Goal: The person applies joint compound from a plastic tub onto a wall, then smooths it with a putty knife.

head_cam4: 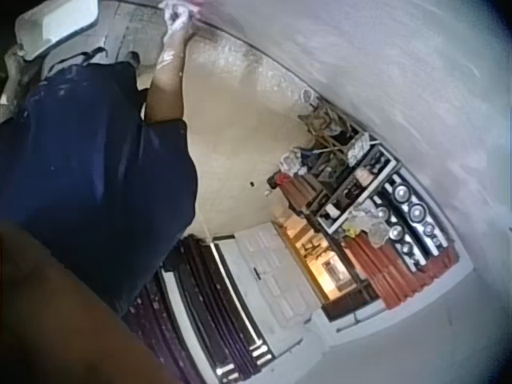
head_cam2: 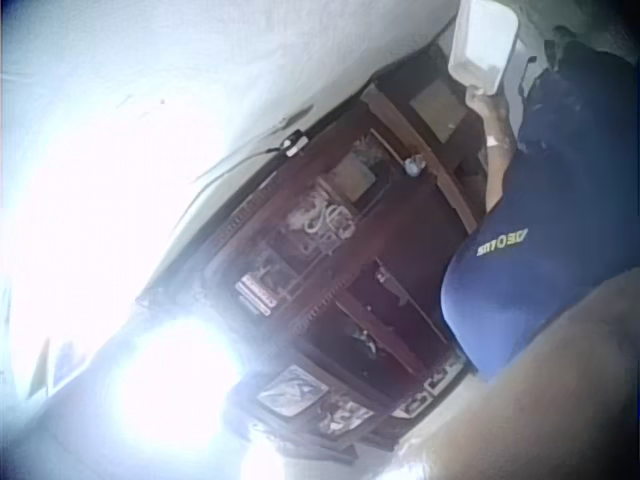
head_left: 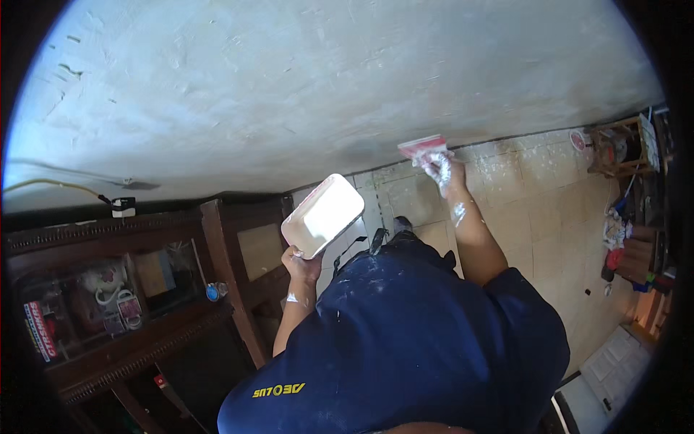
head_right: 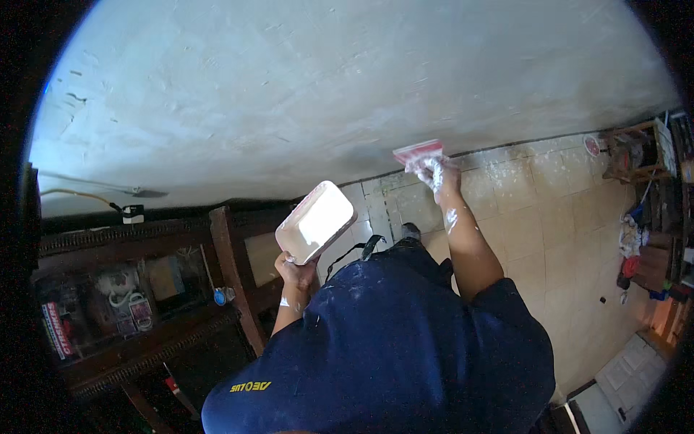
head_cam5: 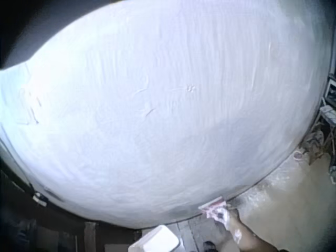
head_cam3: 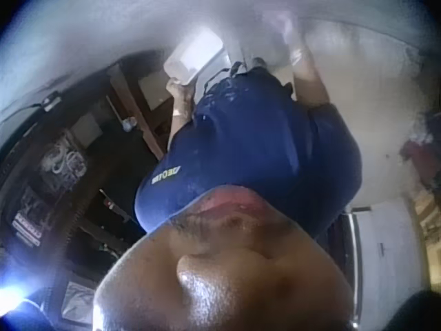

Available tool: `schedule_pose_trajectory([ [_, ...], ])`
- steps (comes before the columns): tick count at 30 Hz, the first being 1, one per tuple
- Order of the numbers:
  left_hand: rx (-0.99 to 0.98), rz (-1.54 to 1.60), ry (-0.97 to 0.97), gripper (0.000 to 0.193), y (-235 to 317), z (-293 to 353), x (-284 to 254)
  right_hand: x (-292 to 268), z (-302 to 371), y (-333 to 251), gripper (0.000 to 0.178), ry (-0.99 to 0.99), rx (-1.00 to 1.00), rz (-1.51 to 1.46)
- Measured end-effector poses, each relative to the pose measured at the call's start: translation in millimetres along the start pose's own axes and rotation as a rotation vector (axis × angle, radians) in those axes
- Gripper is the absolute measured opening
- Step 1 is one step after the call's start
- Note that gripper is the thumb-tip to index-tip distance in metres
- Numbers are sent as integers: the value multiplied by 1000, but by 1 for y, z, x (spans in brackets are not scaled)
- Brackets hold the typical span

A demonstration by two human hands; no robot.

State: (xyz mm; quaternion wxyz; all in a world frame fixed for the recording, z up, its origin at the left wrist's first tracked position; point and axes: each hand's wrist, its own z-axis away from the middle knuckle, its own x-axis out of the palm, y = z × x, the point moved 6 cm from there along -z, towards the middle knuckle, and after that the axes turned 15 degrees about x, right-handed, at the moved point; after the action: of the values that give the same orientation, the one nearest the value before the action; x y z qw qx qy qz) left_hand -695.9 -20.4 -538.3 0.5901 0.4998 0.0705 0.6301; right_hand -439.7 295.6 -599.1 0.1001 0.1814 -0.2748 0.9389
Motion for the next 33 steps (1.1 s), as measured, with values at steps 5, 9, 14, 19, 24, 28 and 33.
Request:
schedule_pose_trajectory([
  [5,13,-41,9,59,4,7,-11,-17,-95,55,8,62,103,-91],
  [9,0,1,37,58,23,14,-24,73,-63,-3,7,101,-96,-172],
  [14,37,-36,70,59,45,-1,-57,126,56,-33,15,-44,-251,-159],
  [19,-31,-25,-34,53,70,-39,-89,88,48,35,13,14,-161,-260],
  [24,-21,-97,-79,48,99,-73,-102,35,-82,123,21,139,-18,-147],
  [28,12,-170,-117,42,120,-94,-120,76,-87,68,21,174,-239,-59],
  [33,-15,-133,-138,44,136,-102,-118,141,29,18,19,93,-373,15],
])
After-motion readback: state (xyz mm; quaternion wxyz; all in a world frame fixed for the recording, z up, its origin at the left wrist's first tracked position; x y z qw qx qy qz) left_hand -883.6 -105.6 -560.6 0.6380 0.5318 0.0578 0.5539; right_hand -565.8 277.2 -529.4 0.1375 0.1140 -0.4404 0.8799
